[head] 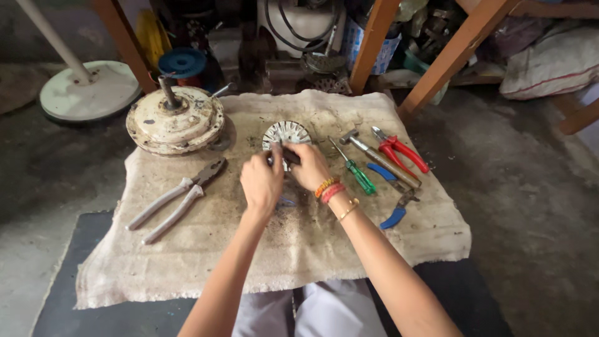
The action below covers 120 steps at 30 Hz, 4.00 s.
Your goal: The person works on a ceiling fan motor stator placed on a cloth over their lap. They press and seat the wound stator onto the shaft assembly, use a screwdriver to adjust it, tap it with a hammer, and manipulate the windings and wires while fitting the parts together by hand.
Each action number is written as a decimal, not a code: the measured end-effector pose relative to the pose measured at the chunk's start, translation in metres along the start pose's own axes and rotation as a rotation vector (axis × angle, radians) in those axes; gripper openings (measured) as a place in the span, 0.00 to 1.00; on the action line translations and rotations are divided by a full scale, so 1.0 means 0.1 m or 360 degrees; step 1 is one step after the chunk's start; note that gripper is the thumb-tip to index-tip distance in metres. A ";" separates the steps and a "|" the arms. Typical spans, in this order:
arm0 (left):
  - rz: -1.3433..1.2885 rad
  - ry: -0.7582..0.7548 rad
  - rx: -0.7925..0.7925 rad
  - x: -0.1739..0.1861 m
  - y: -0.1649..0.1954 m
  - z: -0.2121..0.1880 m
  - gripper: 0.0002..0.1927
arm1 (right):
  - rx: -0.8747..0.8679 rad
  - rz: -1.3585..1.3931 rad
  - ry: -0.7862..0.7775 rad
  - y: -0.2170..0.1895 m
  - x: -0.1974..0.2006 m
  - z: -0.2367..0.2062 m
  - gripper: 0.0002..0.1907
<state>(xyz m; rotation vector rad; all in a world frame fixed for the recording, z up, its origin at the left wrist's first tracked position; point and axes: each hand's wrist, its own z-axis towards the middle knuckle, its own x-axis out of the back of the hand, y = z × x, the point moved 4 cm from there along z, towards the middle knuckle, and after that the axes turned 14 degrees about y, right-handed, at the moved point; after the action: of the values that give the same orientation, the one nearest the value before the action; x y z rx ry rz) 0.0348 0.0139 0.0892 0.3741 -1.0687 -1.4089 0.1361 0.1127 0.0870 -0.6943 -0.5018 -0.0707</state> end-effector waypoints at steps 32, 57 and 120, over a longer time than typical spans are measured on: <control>0.0140 -0.0005 0.0016 -0.14 -0.33 -0.39 0.15 | 0.0136 -0.0036 0.0476 -0.06 0.27 -0.41 0.12; -0.0238 -0.0179 0.0321 -0.22 -0.57 -0.28 0.14 | 0.0316 -0.0585 0.0233 0.16 -0.06 -0.44 0.19; -0.0184 -0.0033 0.0110 -0.28 -0.61 -0.25 0.31 | 0.0613 -0.0561 0.0010 0.17 -0.06 -0.30 0.22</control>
<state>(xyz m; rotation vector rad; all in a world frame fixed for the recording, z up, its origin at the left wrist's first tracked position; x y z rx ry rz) 0.0220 0.0178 0.0193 0.4793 -1.1297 -1.4834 0.1475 0.1062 0.0546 -0.2240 -0.6071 -0.2986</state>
